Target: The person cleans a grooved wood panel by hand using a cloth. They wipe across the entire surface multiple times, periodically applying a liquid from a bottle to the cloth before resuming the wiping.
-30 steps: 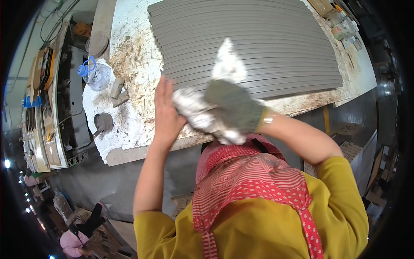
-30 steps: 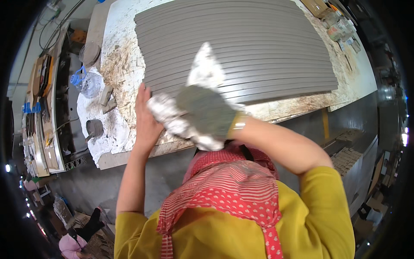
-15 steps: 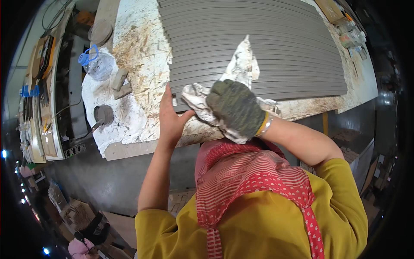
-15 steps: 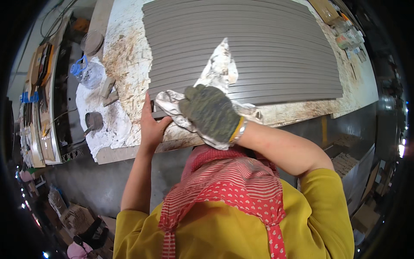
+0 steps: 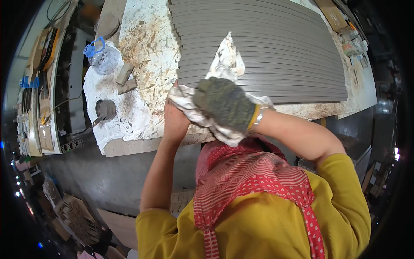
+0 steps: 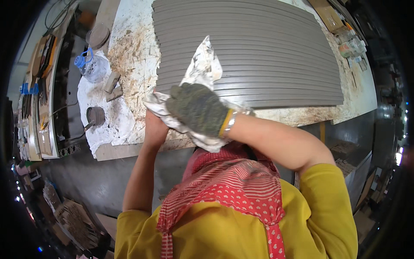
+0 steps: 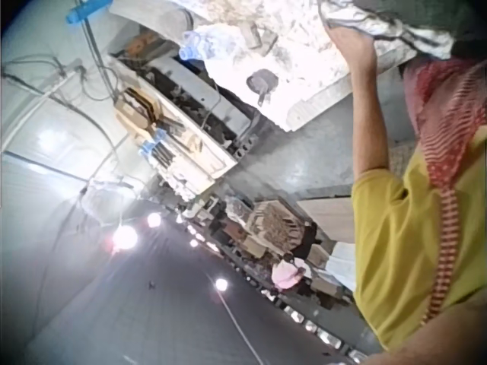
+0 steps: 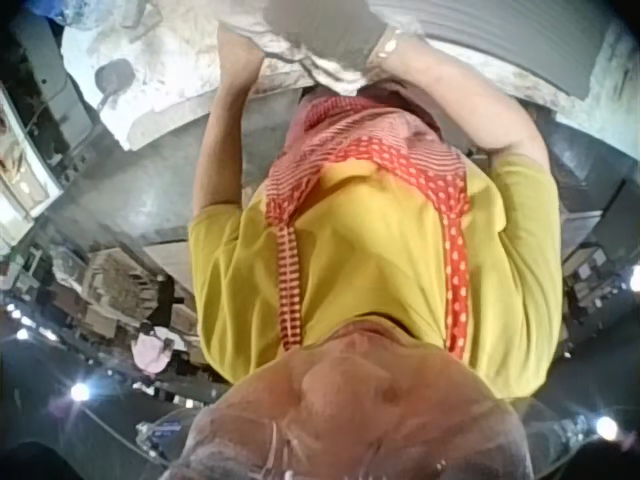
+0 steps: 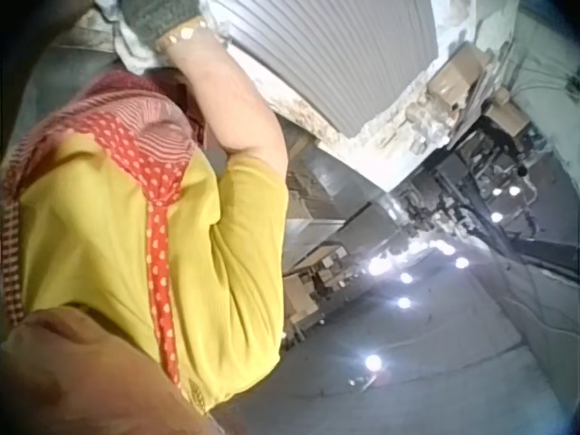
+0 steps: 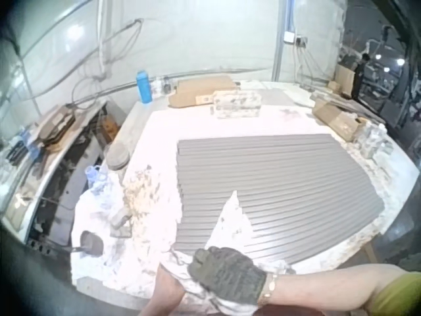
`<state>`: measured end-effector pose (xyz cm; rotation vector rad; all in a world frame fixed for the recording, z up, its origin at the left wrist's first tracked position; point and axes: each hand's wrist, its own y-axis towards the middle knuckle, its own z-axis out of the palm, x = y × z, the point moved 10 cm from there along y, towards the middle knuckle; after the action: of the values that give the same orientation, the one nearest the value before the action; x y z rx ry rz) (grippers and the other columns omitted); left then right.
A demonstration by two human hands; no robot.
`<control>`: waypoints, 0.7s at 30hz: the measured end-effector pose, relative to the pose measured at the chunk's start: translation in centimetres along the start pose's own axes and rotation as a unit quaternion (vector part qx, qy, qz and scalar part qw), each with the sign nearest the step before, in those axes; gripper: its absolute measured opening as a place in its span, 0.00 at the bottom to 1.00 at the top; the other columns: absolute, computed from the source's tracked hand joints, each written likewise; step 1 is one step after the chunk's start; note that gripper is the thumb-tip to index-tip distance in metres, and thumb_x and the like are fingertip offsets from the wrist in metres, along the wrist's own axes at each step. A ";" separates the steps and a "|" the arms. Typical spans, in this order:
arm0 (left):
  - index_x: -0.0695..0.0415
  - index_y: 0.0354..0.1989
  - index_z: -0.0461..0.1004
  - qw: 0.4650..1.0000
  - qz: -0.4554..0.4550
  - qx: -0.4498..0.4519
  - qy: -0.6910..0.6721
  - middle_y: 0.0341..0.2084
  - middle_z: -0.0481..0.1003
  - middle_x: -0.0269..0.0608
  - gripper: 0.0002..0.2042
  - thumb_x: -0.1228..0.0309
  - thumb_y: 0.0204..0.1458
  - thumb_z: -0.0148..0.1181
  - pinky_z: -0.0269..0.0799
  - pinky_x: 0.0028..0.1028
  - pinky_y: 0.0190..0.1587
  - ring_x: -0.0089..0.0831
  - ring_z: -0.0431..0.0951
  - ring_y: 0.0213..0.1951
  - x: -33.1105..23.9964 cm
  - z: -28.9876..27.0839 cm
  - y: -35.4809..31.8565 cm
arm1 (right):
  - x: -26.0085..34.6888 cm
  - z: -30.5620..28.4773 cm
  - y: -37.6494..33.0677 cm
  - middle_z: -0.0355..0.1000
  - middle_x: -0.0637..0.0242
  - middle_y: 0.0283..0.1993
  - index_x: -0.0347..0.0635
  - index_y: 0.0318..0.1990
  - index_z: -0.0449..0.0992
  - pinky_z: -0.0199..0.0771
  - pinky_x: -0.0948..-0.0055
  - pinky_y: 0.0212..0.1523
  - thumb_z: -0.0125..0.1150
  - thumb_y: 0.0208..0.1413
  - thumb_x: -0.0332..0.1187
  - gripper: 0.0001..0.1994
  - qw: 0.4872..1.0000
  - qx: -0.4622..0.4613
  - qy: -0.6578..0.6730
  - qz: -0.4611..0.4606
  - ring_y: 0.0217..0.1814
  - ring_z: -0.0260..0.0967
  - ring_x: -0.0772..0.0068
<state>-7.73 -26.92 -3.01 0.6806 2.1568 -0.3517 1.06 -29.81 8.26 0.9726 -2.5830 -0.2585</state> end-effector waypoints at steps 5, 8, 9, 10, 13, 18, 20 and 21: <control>0.66 0.66 0.48 0.989 -0.067 -0.132 0.013 0.57 0.62 0.58 0.47 0.66 0.39 0.71 0.57 0.39 0.61 0.48 0.62 0.59 -1.4 -2.5 -1.1 | -5.2 -4.0 -8.9 0.71 0.62 0.26 0.40 0.36 0.76 0.71 0.69 0.28 0.62 0.46 0.37 0.12 0.992 0.049 -0.009 0.115 0.28 0.71 0.69; 0.67 0.66 0.48 0.990 -0.063 -0.126 0.022 0.56 0.63 0.57 0.46 0.66 0.41 0.70 0.58 0.38 0.60 0.48 0.64 0.58 -2.1 -2.4 -0.9 | -4.2 -1.6 -6.6 0.70 0.62 0.32 0.41 0.36 0.75 0.71 0.69 0.34 0.63 0.46 0.37 0.12 0.978 0.124 0.008 0.168 0.33 0.69 0.68; 0.66 0.66 0.48 0.991 -0.064 -0.120 0.012 0.56 0.62 0.58 0.45 0.63 0.43 0.68 0.58 0.39 0.61 0.49 0.62 0.58 -1.9 -2.5 -0.9 | -2.4 -0.2 -3.9 0.69 0.61 0.32 0.40 0.34 0.74 0.71 0.68 0.36 0.63 0.44 0.36 0.12 0.987 0.116 0.009 0.107 0.34 0.69 0.66; 0.66 0.66 0.48 0.992 -0.056 -0.117 0.010 0.56 0.62 0.58 0.45 0.63 0.43 0.68 0.58 0.39 0.61 0.49 0.62 0.58 -1.3 -2.2 -0.9 | -0.6 1.1 -1.4 0.68 0.60 0.33 0.39 0.33 0.73 0.71 0.67 0.38 0.62 0.42 0.35 0.12 0.993 0.105 0.007 0.049 0.36 0.68 0.64; 0.65 0.66 0.49 0.994 -0.054 -0.077 -0.061 0.56 0.63 0.55 0.39 0.65 0.49 0.63 0.59 0.38 0.60 0.47 0.65 0.56 1.8 -0.4 -1.3 | 1.9 0.0 2.2 0.70 0.58 0.31 0.38 0.30 0.74 0.71 0.64 0.34 0.59 0.41 0.32 0.09 0.998 -0.064 0.019 0.005 0.33 0.71 0.61; 0.61 0.63 0.58 0.978 -0.012 -0.206 -0.025 0.63 0.57 0.51 0.34 0.73 0.45 0.66 0.58 0.37 0.62 0.46 0.60 0.62 -3.1 -3.7 -1.6 | -3.8 -4.0 -5.9 0.68 0.58 0.33 0.41 0.33 0.71 0.68 0.64 0.38 0.60 0.51 0.37 0.10 0.977 -0.044 0.149 0.143 0.36 0.68 0.60; 0.59 0.64 0.57 0.986 0.028 -0.164 0.029 0.65 0.55 0.49 0.36 0.74 0.44 0.66 0.55 0.36 0.64 0.45 0.56 0.65 -3.9 -3.8 -1.5 | -8.1 -7.9 -13.5 0.68 0.60 0.34 0.42 0.36 0.72 0.69 0.63 0.40 0.64 0.49 0.36 0.11 0.958 -0.066 0.091 0.265 0.38 0.69 0.61; 0.57 0.65 0.57 0.987 0.071 -0.118 0.081 0.67 0.52 0.47 0.37 0.75 0.43 0.65 0.52 0.35 0.66 0.43 0.51 0.68 -4.7 -3.0 -1.3 | -8.7 -9.6 -16.1 0.68 0.60 0.35 0.42 0.37 0.72 0.70 0.64 0.40 0.65 0.47 0.35 0.12 0.963 -0.068 0.011 0.259 0.38 0.69 0.61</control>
<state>-7.97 -28.26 2.52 0.7416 2.2408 0.0362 20.64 -36.42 9.94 0.2282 -2.6446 -0.2711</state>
